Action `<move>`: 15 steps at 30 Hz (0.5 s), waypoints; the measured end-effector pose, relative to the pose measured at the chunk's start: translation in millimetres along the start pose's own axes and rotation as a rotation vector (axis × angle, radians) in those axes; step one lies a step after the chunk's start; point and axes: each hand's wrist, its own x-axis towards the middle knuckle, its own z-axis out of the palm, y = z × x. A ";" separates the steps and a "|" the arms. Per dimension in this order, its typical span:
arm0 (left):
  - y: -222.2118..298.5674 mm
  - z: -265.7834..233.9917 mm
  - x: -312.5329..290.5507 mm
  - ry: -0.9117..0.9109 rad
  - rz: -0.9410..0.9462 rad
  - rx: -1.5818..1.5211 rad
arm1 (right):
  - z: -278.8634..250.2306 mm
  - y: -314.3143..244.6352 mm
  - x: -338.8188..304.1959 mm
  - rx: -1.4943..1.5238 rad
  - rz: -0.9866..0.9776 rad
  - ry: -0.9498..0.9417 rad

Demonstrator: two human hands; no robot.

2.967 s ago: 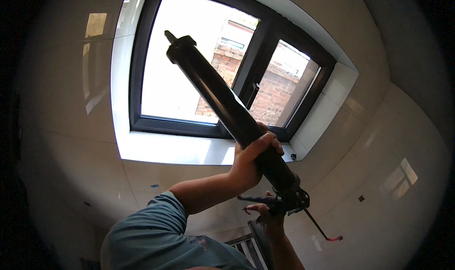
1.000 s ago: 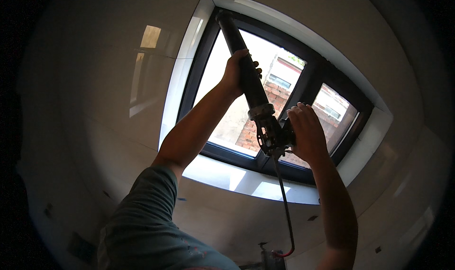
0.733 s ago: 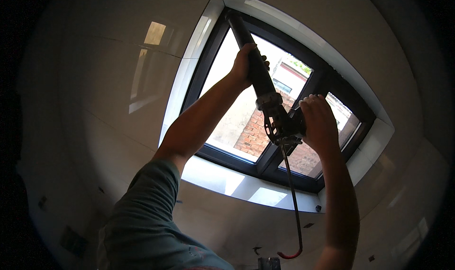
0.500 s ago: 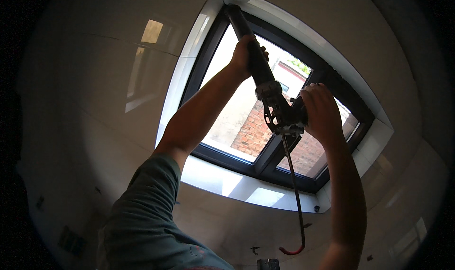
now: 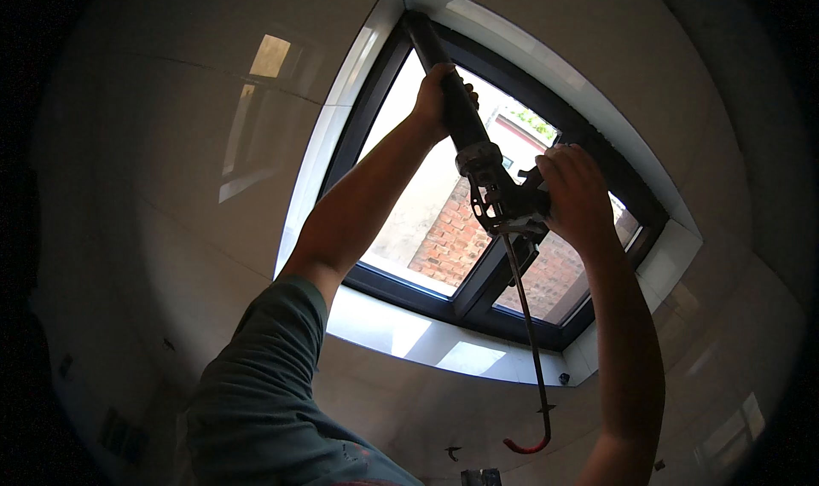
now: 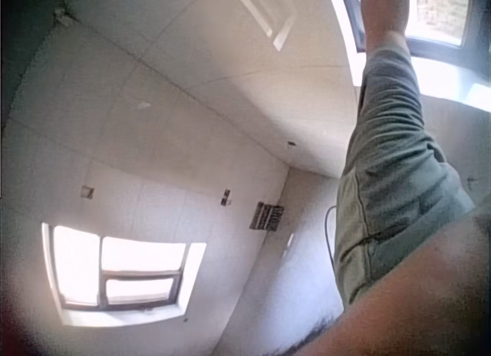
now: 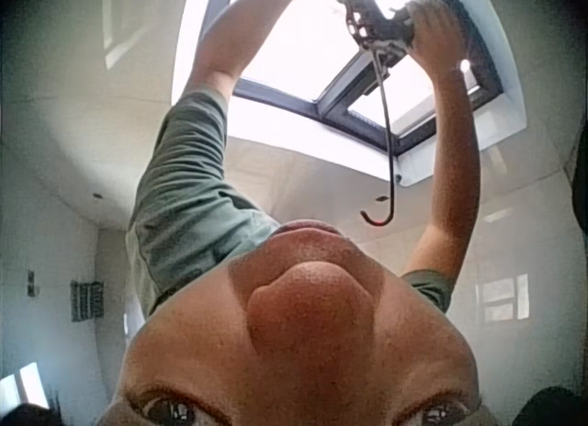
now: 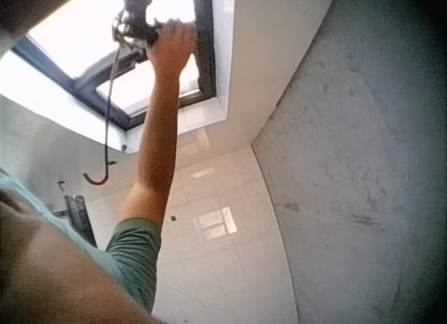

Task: The person stands on a stepladder and uses a caulking gun to apply sealant along the upper edges of a window frame. They reload the caulking gun with a new cartridge mid-task and continue applying sealant to different sections of the window frame.

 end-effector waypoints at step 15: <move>-4.7 -10.9 8.5 -0.016 0.010 0.027 | 11.0 0.9 -1.2 -0.101 0.007 -0.022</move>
